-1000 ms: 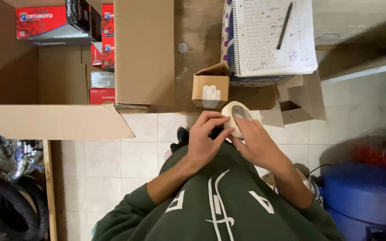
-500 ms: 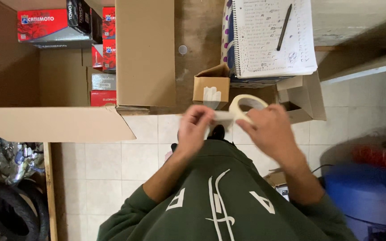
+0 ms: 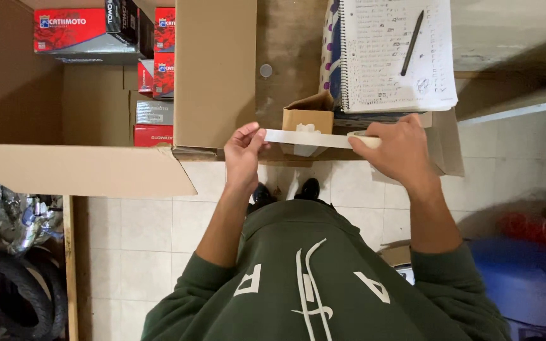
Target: The person packs items into small cardboard boxes, uses a roll of tape to seal them, and writes on a notebook.
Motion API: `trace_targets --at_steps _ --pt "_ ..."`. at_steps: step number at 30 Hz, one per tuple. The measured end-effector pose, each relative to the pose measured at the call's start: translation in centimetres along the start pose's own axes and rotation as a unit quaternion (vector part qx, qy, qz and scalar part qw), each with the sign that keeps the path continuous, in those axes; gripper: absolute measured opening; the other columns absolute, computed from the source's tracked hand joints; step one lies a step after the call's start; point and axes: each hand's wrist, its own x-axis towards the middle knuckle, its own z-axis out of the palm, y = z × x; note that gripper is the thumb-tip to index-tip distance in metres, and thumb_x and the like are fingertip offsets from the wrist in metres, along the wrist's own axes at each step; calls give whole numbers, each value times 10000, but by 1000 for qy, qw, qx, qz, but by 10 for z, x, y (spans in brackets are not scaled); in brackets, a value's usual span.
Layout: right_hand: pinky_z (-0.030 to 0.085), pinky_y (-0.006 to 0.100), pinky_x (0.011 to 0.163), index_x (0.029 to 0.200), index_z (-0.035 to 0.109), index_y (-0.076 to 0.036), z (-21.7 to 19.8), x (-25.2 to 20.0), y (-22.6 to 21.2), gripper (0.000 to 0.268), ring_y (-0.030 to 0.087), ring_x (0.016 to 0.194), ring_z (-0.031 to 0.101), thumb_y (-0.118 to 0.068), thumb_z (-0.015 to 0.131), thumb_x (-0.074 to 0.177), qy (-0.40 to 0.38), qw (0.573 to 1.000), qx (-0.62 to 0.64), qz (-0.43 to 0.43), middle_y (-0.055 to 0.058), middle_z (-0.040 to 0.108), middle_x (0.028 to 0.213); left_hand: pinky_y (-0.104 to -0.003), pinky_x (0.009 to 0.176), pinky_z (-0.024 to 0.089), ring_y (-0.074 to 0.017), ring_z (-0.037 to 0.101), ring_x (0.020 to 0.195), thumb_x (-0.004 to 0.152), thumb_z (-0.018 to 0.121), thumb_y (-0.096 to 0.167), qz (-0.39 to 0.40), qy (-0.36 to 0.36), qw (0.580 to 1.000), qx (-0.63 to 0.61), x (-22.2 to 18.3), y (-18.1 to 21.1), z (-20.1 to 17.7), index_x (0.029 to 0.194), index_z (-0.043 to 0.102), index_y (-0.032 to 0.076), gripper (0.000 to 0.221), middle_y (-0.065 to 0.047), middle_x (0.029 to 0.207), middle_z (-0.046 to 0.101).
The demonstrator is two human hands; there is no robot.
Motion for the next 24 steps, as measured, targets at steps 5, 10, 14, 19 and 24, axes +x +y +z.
trace_targets --at_steps 5,10,14,19,24 --pt "488 378 917 848 798 -194 1 5 -2 497 375 856 669 -686 735 876 -31 999 -13 39 127 655 617 -237 689 644 -118 672 728 943 705 -5 -5 -14 1000 -8 9 0 -7 1247 534 -48 352 -116 920 682" --pt "519 415 819 870 810 -190 0 9 4 492 382 929 624 -677 743 883 -49 996 -40 68 126 649 642 -271 638 655 -140 685 690 927 733 -12 -6 -28 999 -31 23 -20 -15 1199 469 48 384 -114 887 700" --pt "529 433 824 889 816 -200 15 8 8 491 408 953 614 -684 734 856 -56 995 -31 81 159 653 657 -315 610 663 -182 706 650 914 738 -34 -26 -14 999 -34 25 -25 -17 1158 430 98 414 -142 873 718" --pt "549 424 772 885 811 -206 24 8 5 480 402 899 624 -675 709 871 -65 993 -37 89 162 650 656 -256 605 607 -144 660 648 916 740 -17 -18 -19 1000 -5 27 -35 -20 1081 381 151 429 -104 867 704" --pt "558 425 746 901 813 -196 34 7 -13 522 393 833 599 -703 688 897 -36 994 -2 98 171 605 628 -223 592 521 -139 647 639 912 753 -3 -14 -24 999 -17 33 -67 -20 995 350 200 458 -75 861 707"
